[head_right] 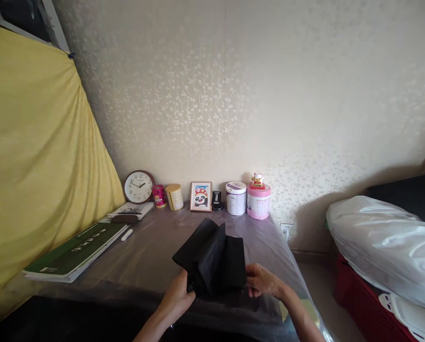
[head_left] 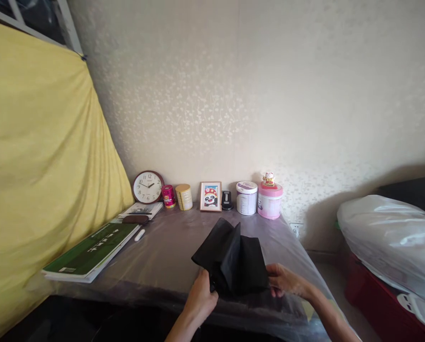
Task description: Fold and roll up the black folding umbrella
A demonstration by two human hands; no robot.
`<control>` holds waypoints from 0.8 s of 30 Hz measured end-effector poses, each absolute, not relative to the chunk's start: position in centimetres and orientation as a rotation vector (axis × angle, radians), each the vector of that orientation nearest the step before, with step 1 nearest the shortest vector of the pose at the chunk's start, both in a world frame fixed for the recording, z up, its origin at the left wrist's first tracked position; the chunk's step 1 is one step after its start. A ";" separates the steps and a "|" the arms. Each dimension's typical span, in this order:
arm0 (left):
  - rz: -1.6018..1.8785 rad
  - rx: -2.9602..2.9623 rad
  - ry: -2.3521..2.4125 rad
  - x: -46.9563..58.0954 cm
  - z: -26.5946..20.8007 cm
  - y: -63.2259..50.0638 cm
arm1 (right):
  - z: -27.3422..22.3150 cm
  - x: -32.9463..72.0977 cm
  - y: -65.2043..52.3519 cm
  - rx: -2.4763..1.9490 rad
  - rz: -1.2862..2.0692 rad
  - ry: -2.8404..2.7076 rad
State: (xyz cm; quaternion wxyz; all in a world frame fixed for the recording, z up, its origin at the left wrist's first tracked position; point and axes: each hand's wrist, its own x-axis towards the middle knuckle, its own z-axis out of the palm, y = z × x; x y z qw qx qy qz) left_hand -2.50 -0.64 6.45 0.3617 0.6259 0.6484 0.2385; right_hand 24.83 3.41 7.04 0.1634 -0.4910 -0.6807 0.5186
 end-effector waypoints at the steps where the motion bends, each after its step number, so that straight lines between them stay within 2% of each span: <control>1: 0.600 1.680 1.708 -2.3 6.4 -0.7 | 7.1 25.4 2.9 -1.440 1.406 -1.948; 6: 0.491 1.900 1.769 -1.8 6.2 -1.3 | 7.0 27.8 0.6 -1.651 1.111 -2.094; 9: 0.491 1.950 1.701 -2.2 6.4 -1.5 | 8.0 28.0 0.3 -1.765 0.624 -2.160; 12: 0.520 1.959 1.607 -2.7 6.3 -1.5 | 9.8 26.6 0.9 -1.669 0.138 -2.011; 18: 0.602 1.893 1.579 -2.3 5.2 -1.6 | 12.1 20.1 3.3 -1.281 -0.069 -2.204; 24: 0.482 1.971 1.627 -1.4 6.1 -2.2 | 11.0 16.5 5.6 -1.275 -0.222 -2.387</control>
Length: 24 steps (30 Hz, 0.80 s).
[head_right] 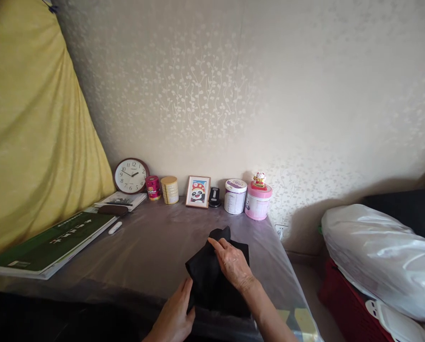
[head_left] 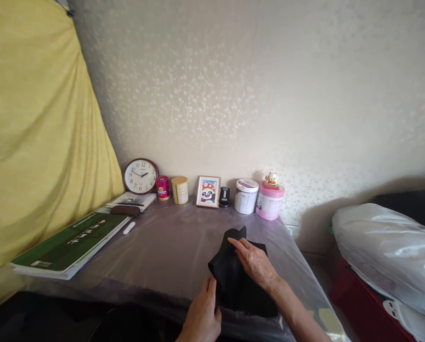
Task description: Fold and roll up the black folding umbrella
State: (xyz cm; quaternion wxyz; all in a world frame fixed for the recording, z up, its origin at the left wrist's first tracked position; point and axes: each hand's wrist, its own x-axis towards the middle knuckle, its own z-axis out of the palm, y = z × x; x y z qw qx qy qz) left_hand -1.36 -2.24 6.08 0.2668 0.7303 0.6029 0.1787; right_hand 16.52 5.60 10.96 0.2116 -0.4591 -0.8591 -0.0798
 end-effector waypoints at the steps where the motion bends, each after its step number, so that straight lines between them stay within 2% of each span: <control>1: 0.450 1.976 1.653 -1.2 6.2 -2.3 | 10.8 16.3 5.9 -1.287 -0.240 -2.387; 10: 0.215 2.110 1.742 -0.5 6.0 -2.2 | 11.3 15.2 8.6 -1.311 -0.191 -2.295; 17: 0.003 2.149 1.893 1.1 4.9 -2.0 | 8.6 13.0 10.2 -1.238 -0.235 -2.397; 24: 0.060 2.123 1.969 1.6 3.3 -2.0 | 6.9 12.6 10.8 -1.252 -0.173 -2.424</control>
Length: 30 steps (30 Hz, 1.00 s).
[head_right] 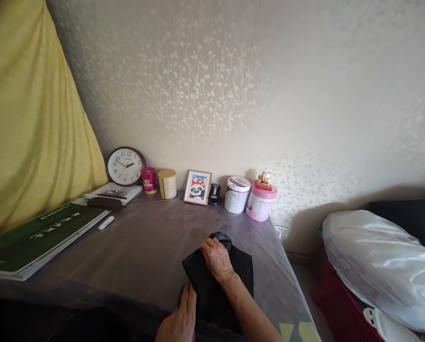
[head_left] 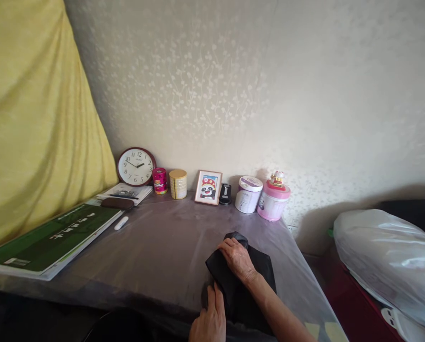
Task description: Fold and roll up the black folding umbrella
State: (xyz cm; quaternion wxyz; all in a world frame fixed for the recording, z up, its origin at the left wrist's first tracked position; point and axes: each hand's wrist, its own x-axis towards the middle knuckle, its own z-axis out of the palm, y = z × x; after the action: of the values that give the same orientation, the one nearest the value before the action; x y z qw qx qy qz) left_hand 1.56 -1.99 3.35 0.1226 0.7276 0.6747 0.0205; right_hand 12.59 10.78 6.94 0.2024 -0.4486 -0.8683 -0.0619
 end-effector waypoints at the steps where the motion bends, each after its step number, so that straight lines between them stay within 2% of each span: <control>1: 0.074 2.119 1.954 1.4 3.3 -2.1 | 6.9 12.6 10.8 -1.250 -0.158 -2.421; 8: 0.262 2.205 1.712 -0.4 5.1 -1.6 | 6.8 12.5 10.9 -1.234 -0.093 -2.403; 12: 0.387 2.279 1.563 0.4 4.0 -0.5 | 6.8 12.6 10.8 -1.211 -0.059 -2.405; 19: 0.475 2.391 1.825 2.0 -0.1 -0.2 | 6.9 13.8 11.2 -1.165 0.001 -2.387; 30: 0.445 2.285 1.869 2.5 -1.0 0.0 | 6.5 17.0 16.1 -1.339 0.026 -2.274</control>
State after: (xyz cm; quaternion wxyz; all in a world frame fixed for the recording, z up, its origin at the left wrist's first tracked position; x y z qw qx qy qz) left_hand 2.51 -0.05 -1.03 0.0780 0.7629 0.6243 0.1487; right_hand 16.99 16.11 6.51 0.2487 -0.4914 -0.8347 0.0095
